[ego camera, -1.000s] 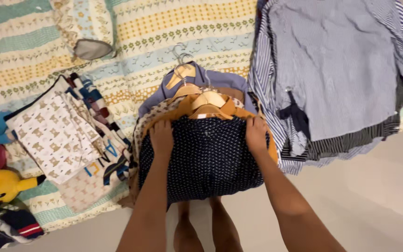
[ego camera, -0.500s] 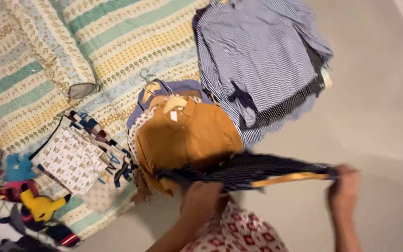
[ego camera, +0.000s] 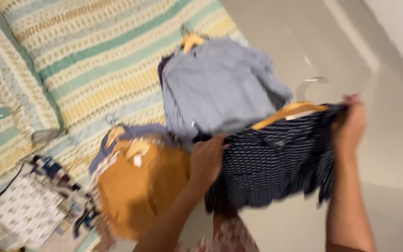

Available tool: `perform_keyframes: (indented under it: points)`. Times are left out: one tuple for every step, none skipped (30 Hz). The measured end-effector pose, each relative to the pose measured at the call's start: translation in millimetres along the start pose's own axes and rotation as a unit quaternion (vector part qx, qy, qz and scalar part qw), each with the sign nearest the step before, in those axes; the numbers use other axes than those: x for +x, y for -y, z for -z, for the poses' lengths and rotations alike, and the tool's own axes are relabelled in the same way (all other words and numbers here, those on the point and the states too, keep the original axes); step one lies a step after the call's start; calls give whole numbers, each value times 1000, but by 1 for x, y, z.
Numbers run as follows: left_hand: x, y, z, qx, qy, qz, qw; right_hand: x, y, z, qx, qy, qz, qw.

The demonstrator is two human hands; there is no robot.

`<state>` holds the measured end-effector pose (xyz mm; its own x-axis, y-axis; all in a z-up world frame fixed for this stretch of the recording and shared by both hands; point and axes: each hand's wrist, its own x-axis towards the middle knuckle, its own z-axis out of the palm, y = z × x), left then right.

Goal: The person picks up clothes on hangers from a bed and places them into a wardrobe. The person handles several shirts and tops one by one, moving them from the bed to the hanging rail inside the wardrobe.

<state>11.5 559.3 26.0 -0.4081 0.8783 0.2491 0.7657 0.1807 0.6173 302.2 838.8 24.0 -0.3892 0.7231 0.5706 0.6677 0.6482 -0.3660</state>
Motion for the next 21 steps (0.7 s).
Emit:
perform_keyframes:
  points:
    - [29,16,-20,17,-33,18,999,23,-14,-36,-73,-13,57,996]
    - [54,36,-42,35,-63,36,997,41,-28,-76,-100,19,29,994]
    - [80,58,-65,53,-92,54,993,59,-41,-119,-125,52,3,991]
    - [99,80,-86,96,-86,93,987,69,-49,-157,-117,76,-6,990]
    - [120,103,-107,139,-79,133,978,78,-57,-195,-110,100,-14,989]
    - [133,126,-127,180,-66,175,966,84,-64,-232,-101,101,-8,990]
    - [147,152,-147,196,-68,197,958,91,-70,-271,-91,102,-2,991]
    - [159,177,-163,211,-68,219,950,94,-75,-306,-100,133,-24,986]
    - [170,201,-178,226,-68,240,942,99,-80,-340,-109,163,-46,979]
    - [178,224,-190,247,-61,256,933,101,-83,-372,-104,185,-63,975]
    - [185,247,-200,266,-54,273,923,104,-85,-403,-100,206,-79,970]
    - [190,266,-208,242,-82,279,926,104,-88,-427,-62,194,-76,976]
    - [195,283,-214,219,-110,286,926,103,-87,-451,-23,182,-74,980]
    - [200,300,-217,215,-89,310,922,104,-87,-471,4,189,-79,979]
    - [206,314,-220,211,-68,333,916,107,-87,-489,31,196,-84,976]
    - [215,329,-221,248,-52,339,906,112,-87,-505,104,172,-41,979]
    - [222,343,-221,284,-36,344,894,118,-87,-521,176,146,3,973]
    - [229,356,-223,276,-57,340,897,124,-86,-537,193,182,-30,964]
    - [232,367,-225,269,-78,336,899,127,-84,-552,210,216,-63,951]
    - [238,378,-227,230,-66,350,906,129,-84,-563,221,219,-25,950]
    - [244,387,-231,191,-53,364,910,127,-84,-573,231,223,12,947]
